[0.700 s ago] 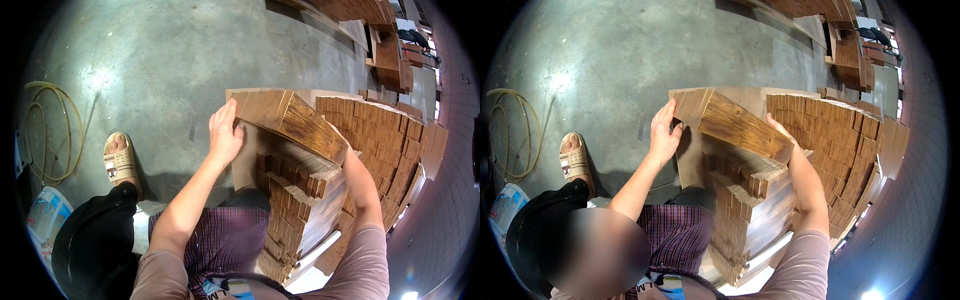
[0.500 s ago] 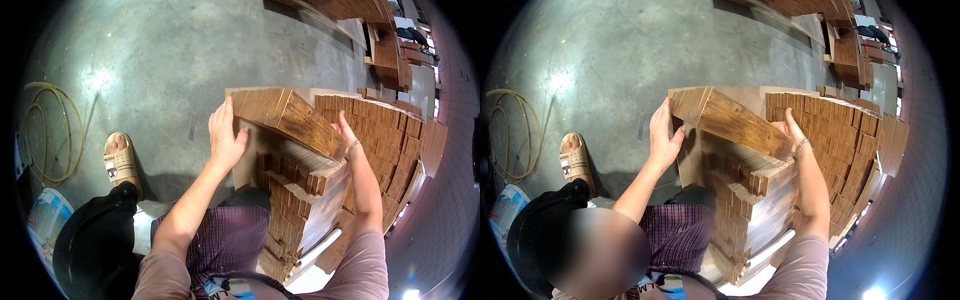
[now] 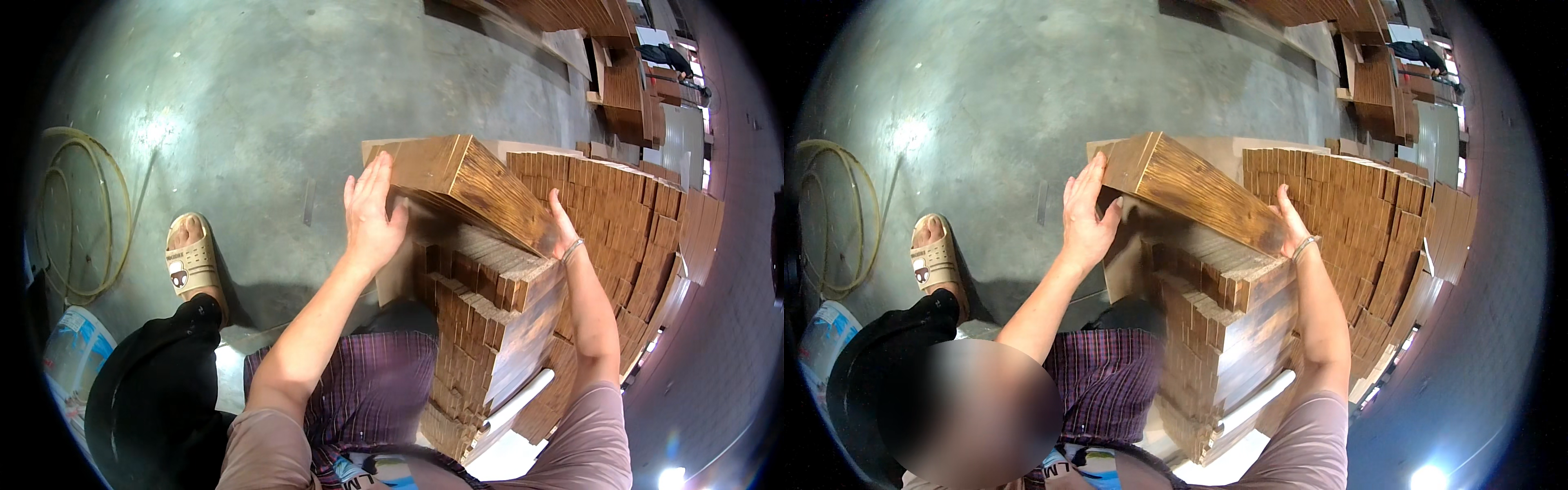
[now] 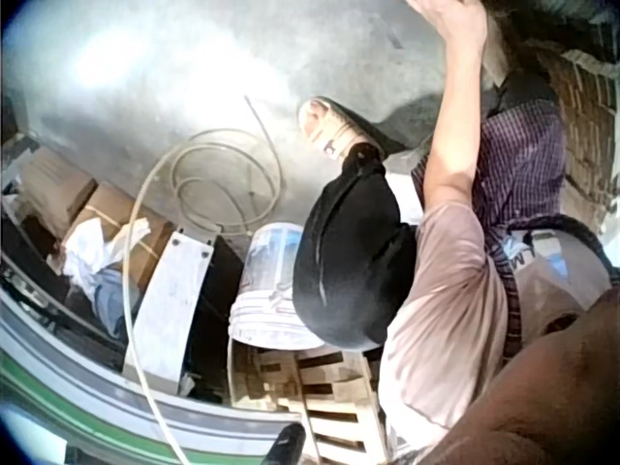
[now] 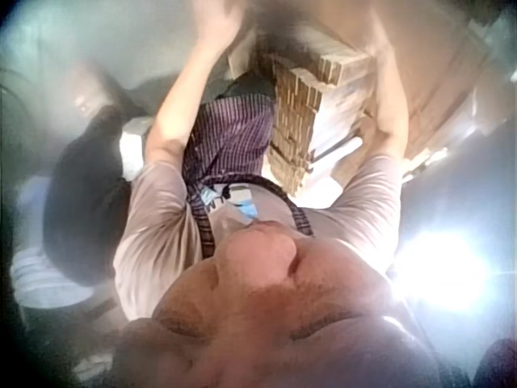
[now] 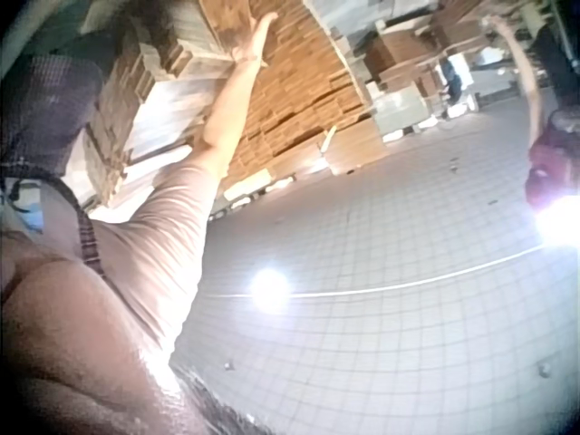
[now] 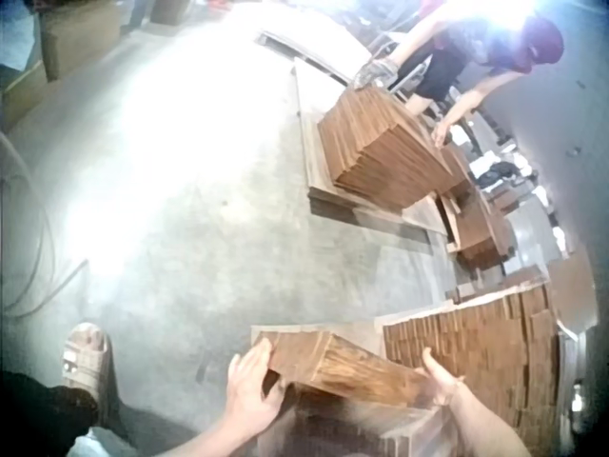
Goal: The person cleans and sands the edges of wood panels by hand using a small scraper and a sanding block.
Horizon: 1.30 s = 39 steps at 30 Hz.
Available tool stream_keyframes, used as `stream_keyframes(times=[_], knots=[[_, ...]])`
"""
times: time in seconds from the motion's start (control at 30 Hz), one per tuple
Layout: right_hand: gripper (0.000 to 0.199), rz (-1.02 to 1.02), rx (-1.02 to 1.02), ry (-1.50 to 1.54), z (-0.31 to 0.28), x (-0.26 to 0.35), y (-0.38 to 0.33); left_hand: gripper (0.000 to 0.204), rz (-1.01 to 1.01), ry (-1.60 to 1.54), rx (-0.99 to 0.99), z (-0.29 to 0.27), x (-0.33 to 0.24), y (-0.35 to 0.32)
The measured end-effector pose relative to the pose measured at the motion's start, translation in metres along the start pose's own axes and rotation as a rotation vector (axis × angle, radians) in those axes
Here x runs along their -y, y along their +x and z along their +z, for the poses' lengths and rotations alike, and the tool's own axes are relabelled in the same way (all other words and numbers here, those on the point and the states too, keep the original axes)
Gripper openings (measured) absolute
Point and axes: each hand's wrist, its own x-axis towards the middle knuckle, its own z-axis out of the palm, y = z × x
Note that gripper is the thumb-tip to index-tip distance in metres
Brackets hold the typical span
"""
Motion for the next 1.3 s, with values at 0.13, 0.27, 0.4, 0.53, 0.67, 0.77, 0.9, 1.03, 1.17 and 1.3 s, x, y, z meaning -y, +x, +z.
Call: stream_keyframes(times=[0.13,0.27,0.4,0.53,0.67,0.77,0.9,1.03,1.17,1.3], knots=[[0.128,0.011,-0.130,-0.077,-0.021,-0.008,0.013,0.071,0.004,0.020,0.017,0.000,0.001,0.001],[0.123,0.016,-0.162,-0.095,-0.022,-0.013,0.016,0.070,-0.001,0.063,0.021,-0.004,-0.001,0.001],[0.119,0.013,-0.148,-0.082,-0.017,-0.013,0.014,0.069,0.020,0.052,0.002,0.001,0.002,-0.001],[0.115,0.000,-0.176,-0.072,-0.018,-0.012,0.009,0.070,0.035,0.054,0.001,0.002,-0.001,0.000],[0.112,-0.041,-0.130,0.028,-0.001,0.005,-0.011,0.074,0.088,-0.004,-0.064,-0.007,-0.006,-0.002],[0.093,-0.110,0.101,0.170,-0.012,0.012,-0.039,0.071,0.246,-0.104,-0.135,-0.019,-0.020,0.003],[0.038,-0.236,-0.048,0.198,0.005,-0.001,-0.076,0.058,0.343,-0.190,-0.204,-0.027,-0.047,0.007],[0.018,-0.287,-0.034,0.158,0.032,0.005,-0.087,0.047,0.379,-0.173,-0.192,-0.028,-0.062,0.001],[0.018,-0.268,-0.070,0.106,0.042,0.009,-0.087,0.042,0.381,-0.132,-0.206,-0.030,-0.065,0.001],[0.019,-0.249,-0.048,0.080,0.026,0.008,-0.082,0.038,0.365,-0.206,-0.254,-0.028,-0.071,0.001]])
